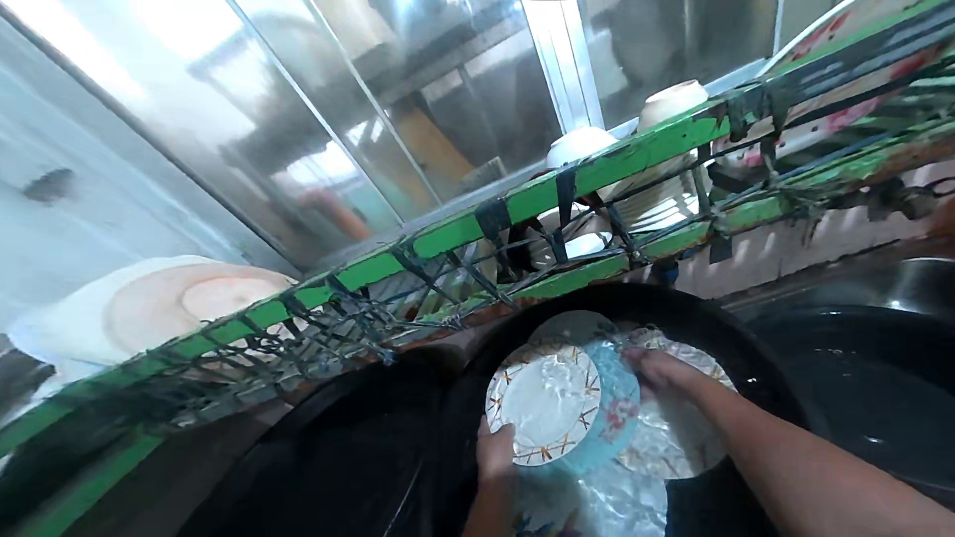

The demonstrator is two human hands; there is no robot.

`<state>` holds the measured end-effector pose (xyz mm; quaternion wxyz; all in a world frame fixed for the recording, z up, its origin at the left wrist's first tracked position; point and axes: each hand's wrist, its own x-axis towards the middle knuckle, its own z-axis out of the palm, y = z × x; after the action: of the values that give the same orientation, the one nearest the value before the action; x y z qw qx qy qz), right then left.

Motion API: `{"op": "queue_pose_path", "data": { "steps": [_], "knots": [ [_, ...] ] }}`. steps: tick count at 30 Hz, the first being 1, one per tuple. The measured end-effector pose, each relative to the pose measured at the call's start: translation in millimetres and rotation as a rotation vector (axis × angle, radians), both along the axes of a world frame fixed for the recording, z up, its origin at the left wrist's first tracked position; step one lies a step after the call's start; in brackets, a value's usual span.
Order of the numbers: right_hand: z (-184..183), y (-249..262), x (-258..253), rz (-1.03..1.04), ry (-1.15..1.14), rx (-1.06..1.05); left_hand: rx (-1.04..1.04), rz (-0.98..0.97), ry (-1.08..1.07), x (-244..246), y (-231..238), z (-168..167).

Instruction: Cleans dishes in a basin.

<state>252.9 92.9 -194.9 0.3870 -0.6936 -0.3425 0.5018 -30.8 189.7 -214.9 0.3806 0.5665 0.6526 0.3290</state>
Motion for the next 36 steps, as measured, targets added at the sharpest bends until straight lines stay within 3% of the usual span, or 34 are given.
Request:
{"op": "queue_pose_path", "data": {
  "steps": [4,7,10,12,16,19,27,31,33,36],
  "knots": [
    [0,6,0,0.285,-0.229,-0.143,-0.003,-0.052,0.086,-2,3,1],
    [11,2,0,0.175,-0.512,-0.057,-0.059,-0.055,0.048,-5,-2,7],
    [-1,-2,14,0.091,-0.885,0.048,-0.066,-0.064,0.075,-11,1,7],
    [1,-9,18,0.07,-0.947,0.008,-0.08,-0.06,0.098,-17,3,9],
    [6,-17,23,0.057,-0.8,-0.208,-0.133,-0.063,0.083,-30,8,13],
    [-4,-10,34,0.07,-0.664,-0.238,-0.136,-0.114,0.042,-38,16,8],
    [-9,-4,31,-0.057,-0.584,-0.151,-0.067,-0.067,0.097,-35,17,13],
    [-10,4,14,-0.018,-0.455,-0.121,-0.041,-0.061,0.091,-32,16,9],
    [-14,3,1,-0.087,-0.268,0.045,-0.02,-0.016,0.019,-29,14,9],
    [-26,13,-20,-0.323,0.288,0.281,0.044,0.067,-0.144,-26,10,7]
  ]
}}
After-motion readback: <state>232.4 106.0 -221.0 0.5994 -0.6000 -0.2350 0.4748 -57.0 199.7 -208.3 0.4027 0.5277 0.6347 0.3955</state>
